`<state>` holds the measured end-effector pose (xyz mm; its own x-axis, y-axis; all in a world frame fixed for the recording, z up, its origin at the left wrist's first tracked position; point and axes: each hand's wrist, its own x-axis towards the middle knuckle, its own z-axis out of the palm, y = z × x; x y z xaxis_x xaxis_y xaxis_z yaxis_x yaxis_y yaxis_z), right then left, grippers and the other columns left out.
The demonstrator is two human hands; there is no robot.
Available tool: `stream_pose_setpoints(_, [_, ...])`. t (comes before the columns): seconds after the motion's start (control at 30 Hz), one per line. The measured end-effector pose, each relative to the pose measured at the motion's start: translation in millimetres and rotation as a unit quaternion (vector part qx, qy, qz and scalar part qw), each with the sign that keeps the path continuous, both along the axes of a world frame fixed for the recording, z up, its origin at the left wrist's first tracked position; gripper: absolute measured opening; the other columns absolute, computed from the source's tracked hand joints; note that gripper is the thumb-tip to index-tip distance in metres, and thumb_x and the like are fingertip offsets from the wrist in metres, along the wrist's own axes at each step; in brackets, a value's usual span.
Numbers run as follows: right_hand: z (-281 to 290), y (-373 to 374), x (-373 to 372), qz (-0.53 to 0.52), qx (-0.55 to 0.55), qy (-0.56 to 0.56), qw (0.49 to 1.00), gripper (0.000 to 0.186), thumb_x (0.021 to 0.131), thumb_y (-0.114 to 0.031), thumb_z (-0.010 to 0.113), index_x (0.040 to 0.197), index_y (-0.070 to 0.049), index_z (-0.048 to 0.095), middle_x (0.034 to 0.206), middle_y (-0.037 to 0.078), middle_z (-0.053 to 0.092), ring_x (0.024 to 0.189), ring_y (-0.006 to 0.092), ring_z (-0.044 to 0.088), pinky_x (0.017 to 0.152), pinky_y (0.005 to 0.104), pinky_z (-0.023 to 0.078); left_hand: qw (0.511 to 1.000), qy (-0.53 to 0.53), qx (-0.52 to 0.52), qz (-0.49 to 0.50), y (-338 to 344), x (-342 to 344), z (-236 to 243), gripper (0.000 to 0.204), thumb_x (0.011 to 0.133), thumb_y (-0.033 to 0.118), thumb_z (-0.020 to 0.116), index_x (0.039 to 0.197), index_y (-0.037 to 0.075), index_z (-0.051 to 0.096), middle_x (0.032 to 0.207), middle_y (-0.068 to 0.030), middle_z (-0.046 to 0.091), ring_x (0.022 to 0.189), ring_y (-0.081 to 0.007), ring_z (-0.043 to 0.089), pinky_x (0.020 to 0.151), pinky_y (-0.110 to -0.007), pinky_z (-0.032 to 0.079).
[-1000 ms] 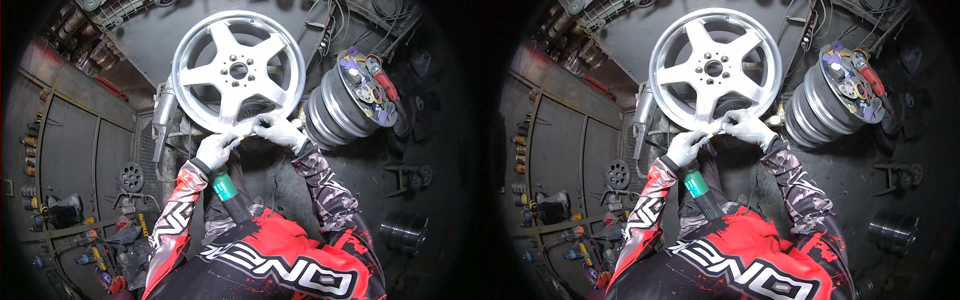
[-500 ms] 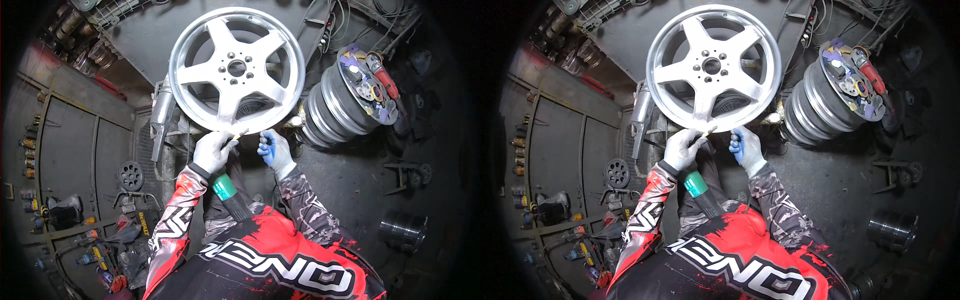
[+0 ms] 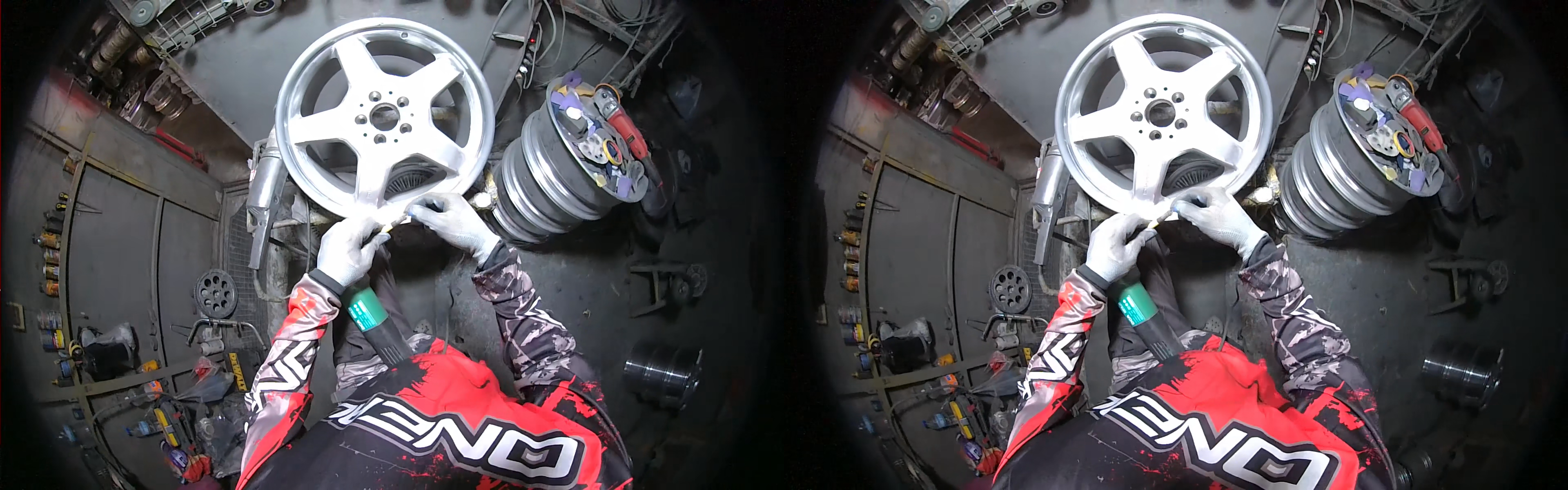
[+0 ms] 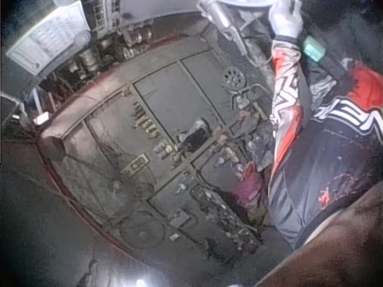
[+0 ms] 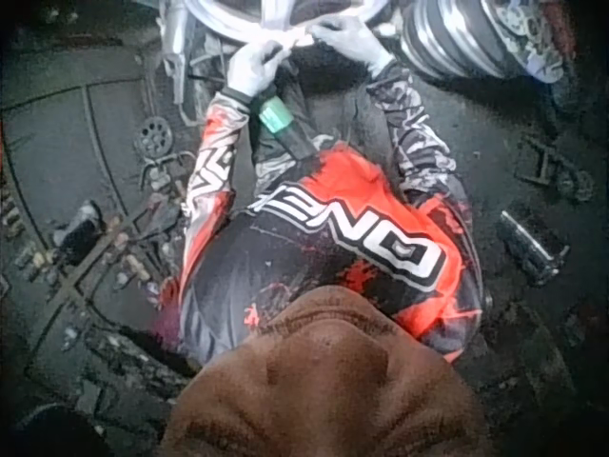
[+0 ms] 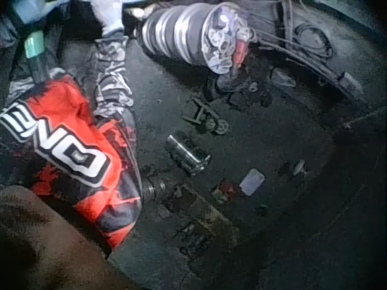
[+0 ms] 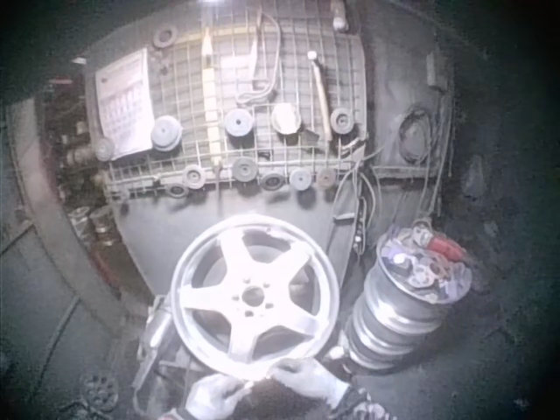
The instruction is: The person sands a car rim using a rotary tool and applies tape to the rim edge. They sand the inner surface of the rim with a power grinder while holding the rim by hand.
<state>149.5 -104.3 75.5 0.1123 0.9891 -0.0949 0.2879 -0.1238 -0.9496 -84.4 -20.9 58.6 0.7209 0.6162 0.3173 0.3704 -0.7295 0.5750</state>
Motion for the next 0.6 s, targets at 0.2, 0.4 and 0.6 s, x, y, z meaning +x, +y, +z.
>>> stream_pose_setpoints(0.2, [1.3,15.2,4.0,0.060,0.043,-0.057,0.996,0.022,0.092,-0.021,0.067,0.093,0.001,0.070,0.079,0.009,0.069,0.076,0.0144,0.064,0.074,0.0322,0.051,0.999,-0.009,0.044,0.002,2.4,-2.1,-4.0,0.025,0.083,0.019,0.078,0.103,0.006,0.070,0.093,-0.0146,0.069,0.087,-0.0356,0.068,0.077,-0.043,0.054])
stream_pose_setpoints(0.4, [-6.4,7.7,-22.8,-0.097,0.048,-0.096,0.990,0.022,0.085,-0.020,0.068,0.083,0.001,0.063,0.072,0.012,0.066,0.069,0.0206,0.065,0.069,0.0371,0.053,0.998,0.006,0.059,-0.001,2.6,1.3,3.7,0.026,0.080,0.017,0.080,0.100,0.005,0.068,0.093,-0.0147,0.068,0.090,-0.0360,0.067,0.078,-0.043,0.053])
stream_pose_setpoints(0.6, [-64.2,-28.9,-32.7,-0.236,-0.057,0.517,0.820,0.013,0.095,-0.018,0.066,0.088,-0.007,0.064,0.074,-0.001,0.055,0.057,0.0069,0.047,0.049,0.0225,0.038,0.998,-0.021,0.059,0.008,3.3,-1.5,8.1,0.024,0.080,0.013,0.079,0.099,0.005,0.067,0.093,-0.0155,0.067,0.092,-0.0370,0.066,0.079,-0.044,0.053])
